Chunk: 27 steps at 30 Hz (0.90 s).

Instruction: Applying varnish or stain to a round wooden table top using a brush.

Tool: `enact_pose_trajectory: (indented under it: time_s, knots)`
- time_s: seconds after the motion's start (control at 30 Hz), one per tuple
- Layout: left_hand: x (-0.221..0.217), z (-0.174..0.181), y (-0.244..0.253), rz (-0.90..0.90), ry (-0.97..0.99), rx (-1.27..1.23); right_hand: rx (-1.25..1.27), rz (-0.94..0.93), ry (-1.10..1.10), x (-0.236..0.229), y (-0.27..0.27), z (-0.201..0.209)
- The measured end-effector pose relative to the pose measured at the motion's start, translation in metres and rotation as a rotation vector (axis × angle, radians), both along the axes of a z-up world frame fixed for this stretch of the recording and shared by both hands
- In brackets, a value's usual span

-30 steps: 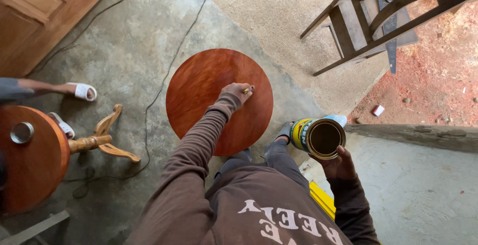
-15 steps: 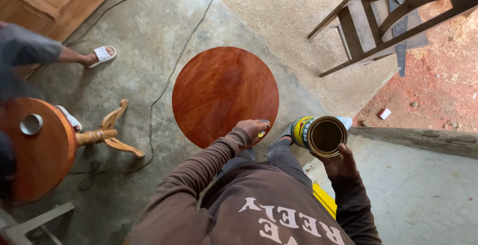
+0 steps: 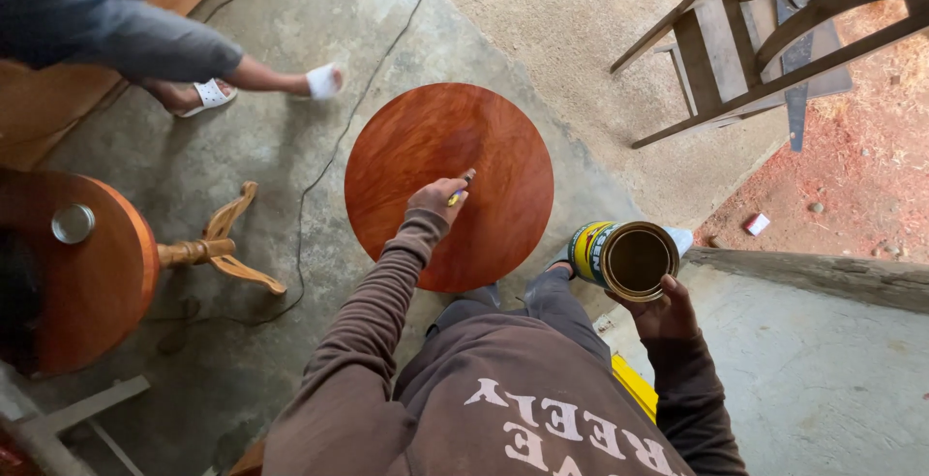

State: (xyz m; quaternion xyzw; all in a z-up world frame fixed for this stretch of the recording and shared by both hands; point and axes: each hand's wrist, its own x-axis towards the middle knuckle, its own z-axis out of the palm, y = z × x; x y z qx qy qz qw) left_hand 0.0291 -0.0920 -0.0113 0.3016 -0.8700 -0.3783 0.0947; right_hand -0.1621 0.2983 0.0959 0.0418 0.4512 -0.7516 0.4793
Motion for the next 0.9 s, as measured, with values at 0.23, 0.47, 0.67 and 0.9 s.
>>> enact_pose_trajectory:
  time_s: [0.23, 0.47, 0.67, 0.9]
  knots:
    - [0.016, -0.001, 0.017, -0.017, -0.047, -0.074, 0.007, 0.013, 0.006, 0.001, -0.008, 0.004]
    - [0.01, 0.017, 0.019, -0.304, -0.407, 0.197, -0.017, 0.027, -0.001, 0.002, -0.017, -0.001]
    - [0.011, -0.015, -0.052, -0.066, -0.215, 0.387, 0.012, 0.029, -0.016, 0.001, -0.017, -0.005]
    - [0.001, 0.005, -0.114, 0.197, -0.299, 0.028, 0.017, 0.04, -0.014, 0.003, -0.017, -0.002]
